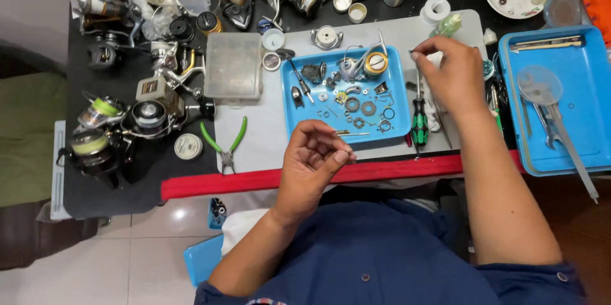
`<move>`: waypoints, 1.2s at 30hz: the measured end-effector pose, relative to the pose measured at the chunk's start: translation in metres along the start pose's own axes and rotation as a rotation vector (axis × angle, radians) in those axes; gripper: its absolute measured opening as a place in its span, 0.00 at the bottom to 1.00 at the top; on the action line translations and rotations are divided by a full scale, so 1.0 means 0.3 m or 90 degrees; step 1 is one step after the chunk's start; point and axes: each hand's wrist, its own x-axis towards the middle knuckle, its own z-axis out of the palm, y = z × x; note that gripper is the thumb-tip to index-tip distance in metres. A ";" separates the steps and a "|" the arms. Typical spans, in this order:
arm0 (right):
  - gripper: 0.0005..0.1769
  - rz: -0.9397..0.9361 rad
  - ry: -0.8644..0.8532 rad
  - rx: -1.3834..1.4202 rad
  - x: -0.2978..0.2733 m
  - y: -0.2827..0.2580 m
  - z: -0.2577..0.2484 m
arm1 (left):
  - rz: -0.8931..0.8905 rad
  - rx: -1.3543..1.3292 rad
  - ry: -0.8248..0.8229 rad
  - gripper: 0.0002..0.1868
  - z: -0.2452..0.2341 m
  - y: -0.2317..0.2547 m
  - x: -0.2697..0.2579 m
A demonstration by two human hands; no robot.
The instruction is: The person cleans a small metal component of a fishing reel using a white cloth. They wipe the part thoroughly, then place it into a blue tray containing other disassembled parts. The person then picks up another small metal piece and continues to wipe it with the cloth.
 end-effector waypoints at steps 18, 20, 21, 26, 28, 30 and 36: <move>0.15 0.126 -0.032 0.856 -0.552 -0.416 -0.196 | 0.143 -0.059 -0.061 0.17 0.203 -0.071 -0.142; 0.13 0.137 -0.026 0.876 -0.573 -0.423 -0.176 | 0.161 -0.051 -0.064 0.17 0.202 -0.082 -0.160; 0.11 0.161 -0.022 0.896 -0.589 -0.425 -0.164 | 0.168 -0.043 -0.059 0.17 0.200 -0.091 -0.174; 0.09 0.157 -0.003 0.875 -0.601 -0.470 -0.164 | 0.195 -0.039 -0.068 0.17 0.188 -0.083 -0.180; 0.09 0.153 0.004 0.867 -0.594 -0.490 -0.166 | 0.198 -0.045 -0.075 0.17 0.189 -0.078 -0.165; 0.08 0.090 0.057 0.838 -0.580 -0.515 -0.179 | 0.194 -0.069 -0.103 0.17 0.200 -0.061 -0.145; 0.07 0.024 0.121 0.680 -0.587 -0.558 -0.220 | 0.174 -0.059 -0.124 0.19 0.223 -0.007 -0.181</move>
